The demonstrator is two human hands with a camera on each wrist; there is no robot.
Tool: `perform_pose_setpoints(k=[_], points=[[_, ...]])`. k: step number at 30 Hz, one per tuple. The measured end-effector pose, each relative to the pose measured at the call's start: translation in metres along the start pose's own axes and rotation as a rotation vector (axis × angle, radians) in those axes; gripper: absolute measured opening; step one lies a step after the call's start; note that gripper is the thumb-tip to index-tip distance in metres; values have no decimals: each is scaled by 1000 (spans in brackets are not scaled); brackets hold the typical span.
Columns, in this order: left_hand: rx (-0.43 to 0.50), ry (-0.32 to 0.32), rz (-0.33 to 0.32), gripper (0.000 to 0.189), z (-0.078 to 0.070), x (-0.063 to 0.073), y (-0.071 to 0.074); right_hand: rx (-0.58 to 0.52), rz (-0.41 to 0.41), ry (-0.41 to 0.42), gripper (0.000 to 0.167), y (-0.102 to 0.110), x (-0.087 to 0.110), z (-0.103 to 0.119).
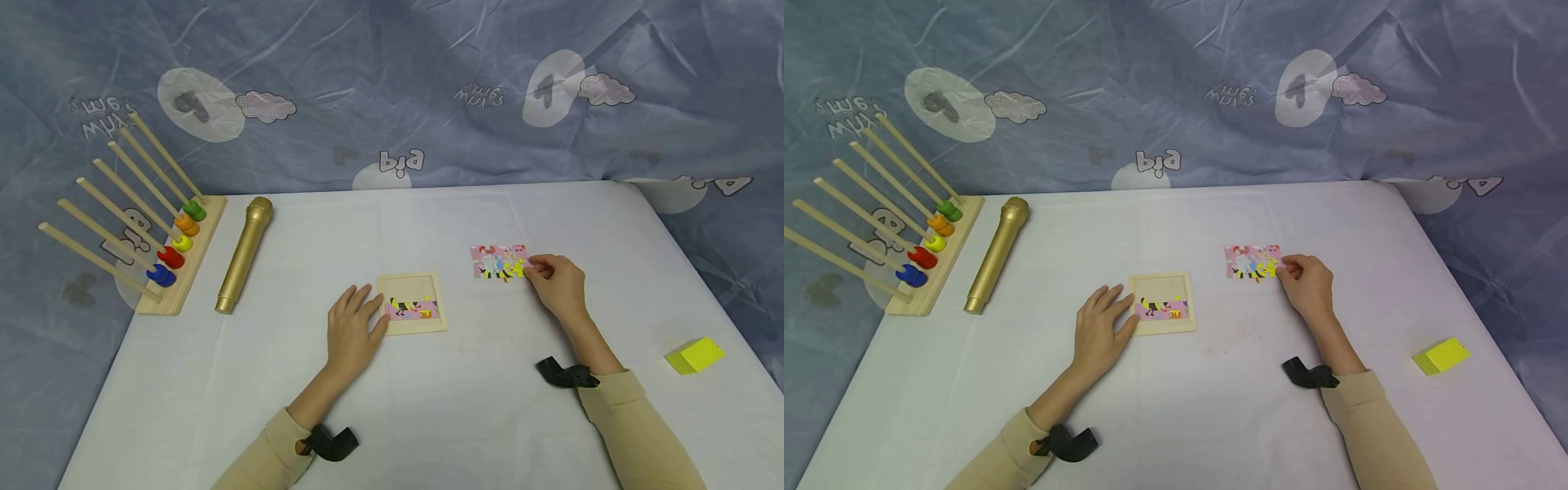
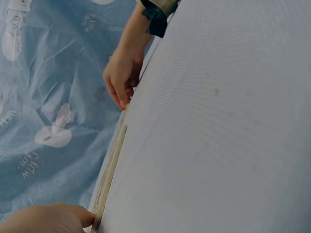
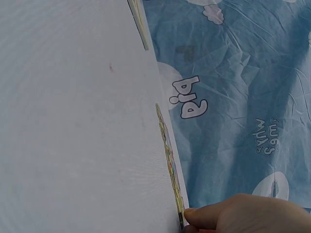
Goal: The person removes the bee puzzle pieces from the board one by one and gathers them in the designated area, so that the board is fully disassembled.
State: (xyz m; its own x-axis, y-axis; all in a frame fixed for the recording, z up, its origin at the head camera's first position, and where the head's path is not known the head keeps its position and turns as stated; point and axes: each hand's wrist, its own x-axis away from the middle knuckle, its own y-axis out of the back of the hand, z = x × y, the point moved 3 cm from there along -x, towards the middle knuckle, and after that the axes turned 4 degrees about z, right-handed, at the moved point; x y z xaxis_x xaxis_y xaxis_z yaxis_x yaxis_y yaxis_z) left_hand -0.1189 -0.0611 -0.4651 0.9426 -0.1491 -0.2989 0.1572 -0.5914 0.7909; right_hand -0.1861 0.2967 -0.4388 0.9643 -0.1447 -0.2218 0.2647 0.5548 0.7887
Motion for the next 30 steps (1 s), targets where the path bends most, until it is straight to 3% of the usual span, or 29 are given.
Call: perform_pose_setpoints(k=[8, 15, 20, 30], points=[[2, 5, 1, 36, -1, 0, 2, -21, -23, 2, 23, 0, 0, -2], [0, -6, -11, 35, -1, -1, 1, -138, -65, -41, 25, 3, 3, 6], [-6, -12, -14, 35, 0, -1, 1, -217, -8, 31, 24, -9, 11, 34], [6, -4, -7, 32, 1, 0, 1, -324, 236, 221, 25, -49, 39, 118]])
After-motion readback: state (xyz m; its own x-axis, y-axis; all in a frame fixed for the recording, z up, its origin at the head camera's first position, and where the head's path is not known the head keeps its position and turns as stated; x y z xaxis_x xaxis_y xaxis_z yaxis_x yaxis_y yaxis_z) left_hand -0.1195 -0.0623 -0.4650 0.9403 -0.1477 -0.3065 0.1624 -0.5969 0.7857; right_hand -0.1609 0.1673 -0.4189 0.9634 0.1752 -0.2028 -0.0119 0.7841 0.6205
